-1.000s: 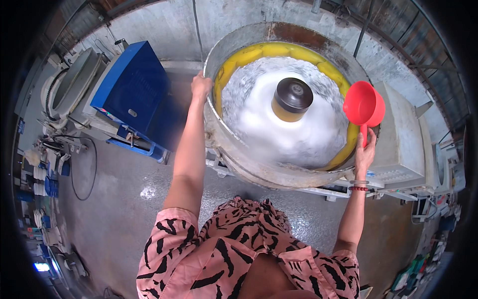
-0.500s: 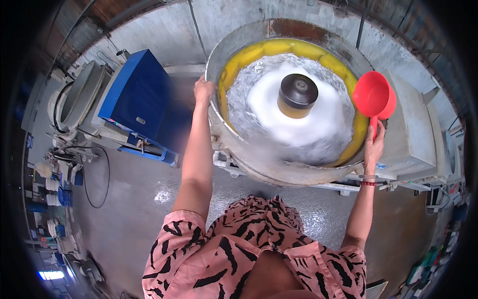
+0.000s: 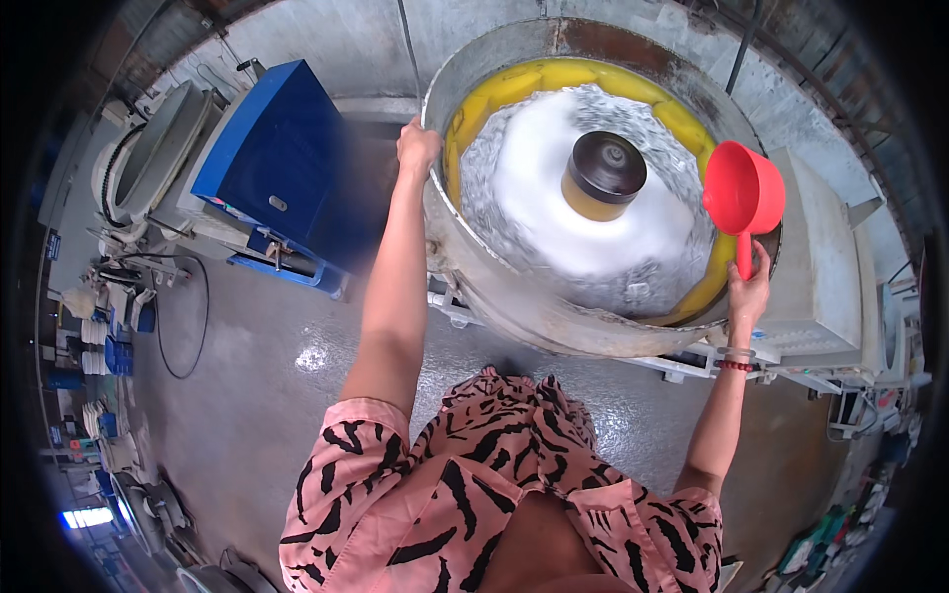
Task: The person adds a scoop of water into a rotating vibratory finishing machine containing metal parts and media, then turns off the machine using a control panel.
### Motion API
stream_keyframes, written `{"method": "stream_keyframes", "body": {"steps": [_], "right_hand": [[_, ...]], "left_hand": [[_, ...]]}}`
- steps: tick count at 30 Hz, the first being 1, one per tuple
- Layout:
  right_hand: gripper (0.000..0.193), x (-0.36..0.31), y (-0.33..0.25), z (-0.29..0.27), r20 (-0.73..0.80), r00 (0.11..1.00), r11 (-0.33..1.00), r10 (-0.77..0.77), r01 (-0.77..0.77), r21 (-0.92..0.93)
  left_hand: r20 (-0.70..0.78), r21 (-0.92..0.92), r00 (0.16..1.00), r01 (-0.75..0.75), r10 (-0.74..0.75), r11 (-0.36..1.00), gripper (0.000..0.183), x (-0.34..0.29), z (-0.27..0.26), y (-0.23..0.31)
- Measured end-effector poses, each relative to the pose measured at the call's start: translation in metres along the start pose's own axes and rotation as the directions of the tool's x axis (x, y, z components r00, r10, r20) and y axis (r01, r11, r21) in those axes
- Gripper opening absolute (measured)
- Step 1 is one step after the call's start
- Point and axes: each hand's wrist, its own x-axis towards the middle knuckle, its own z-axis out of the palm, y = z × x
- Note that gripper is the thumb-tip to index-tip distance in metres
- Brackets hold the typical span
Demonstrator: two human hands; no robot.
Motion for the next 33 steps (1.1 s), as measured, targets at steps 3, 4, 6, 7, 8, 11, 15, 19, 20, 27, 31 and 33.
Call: {"method": "stream_keyframes", "body": {"steps": [3, 4, 6, 7, 8, 11, 15, 19, 20, 27, 31, 33], "right_hand": [[0.047, 0.004, 0.005, 0.017, -0.032, 0.984, 0.983, -0.178, 0.179, 0.046], [0.048, 0.007, 0.006, 0.025, -0.103, 0.933, 0.928, -0.344, 0.354, 0.113], [0.049, 0.007, 0.009, 0.025, -0.057, 0.929, 0.915, -0.366, 0.37, 0.16], [0.048, 0.006, 0.023, 0.018, -0.045, 0.959, 0.952, -0.281, 0.285, 0.113], [0.048, 0.004, 0.036, 0.013, -0.061, 0.94, 0.932, -0.337, 0.342, 0.12], [0.049, 0.014, 0.069, 0.003, -0.042, 0.962, 0.961, -0.271, 0.273, 0.053], [0.047, 0.022, 0.054, 0.016, -0.027, 0.941, 0.936, -0.337, 0.338, 0.098], [0.046, 0.006, 0.014, 0.021, -0.067, 0.898, 0.884, -0.436, 0.441, 0.155], [0.046, 0.002, 0.008, 0.021, -0.073, 0.901, 0.887, -0.429, 0.435, 0.156], [0.046, -0.009, -0.016, 0.029, -0.092, 0.908, 0.896, -0.408, 0.418, 0.151], [0.046, -0.009, -0.025, 0.033, -0.071, 0.908, 0.894, -0.412, 0.418, 0.159], [0.046, -0.012, -0.025, 0.028, -0.08, 0.915, 0.904, -0.395, 0.402, 0.145]], "left_hand": [[-0.046, 0.007, 0.999, 0.019, -0.019, 1.0, 0.046, 0.007, -0.013, -0.021], [-0.061, 0.029, 0.998, 0.02, -0.018, 0.999, 0.043, 0.013, -0.022, -0.033], [-0.224, 0.237, 0.961, -0.11, 0.164, 0.965, 0.027, 0.019, -0.02, -0.049], [-0.214, 0.381, 0.952, -0.126, 0.22, 0.916, 0.03, 0.002, -0.012, -0.027], [-0.195, 0.347, 0.975, -0.034, 0.108, 0.937, 0.034, 0.005, 0.0, -0.027], [-0.118, 0.069, 0.993, 0.028, -0.019, 0.997, 0.041, -0.005, 0.023, 0.005], [-0.112, -0.06, 0.993, 0.039, -0.046, 0.997, 0.039, -0.014, -0.007, 0.002], [-0.199, -0.025, 0.978, 0.061, -0.064, 0.998, 0.035, -0.001, 0.01, -0.015], [-0.214, -0.025, 0.974, 0.072, -0.075, 0.997, 0.036, 0.001, 0.012, -0.016], [-0.156, -0.156, 0.977, 0.117, -0.142, 0.981, 0.033, -0.019, -0.002, 0.014], [-0.168, -0.183, 0.973, 0.13, -0.161, 0.975, 0.028, -0.013, -0.001, 0.003], [-0.161, -0.186, 0.976, 0.113, -0.143, 0.976, 0.027, -0.009, 0.006, 0.004]]}}
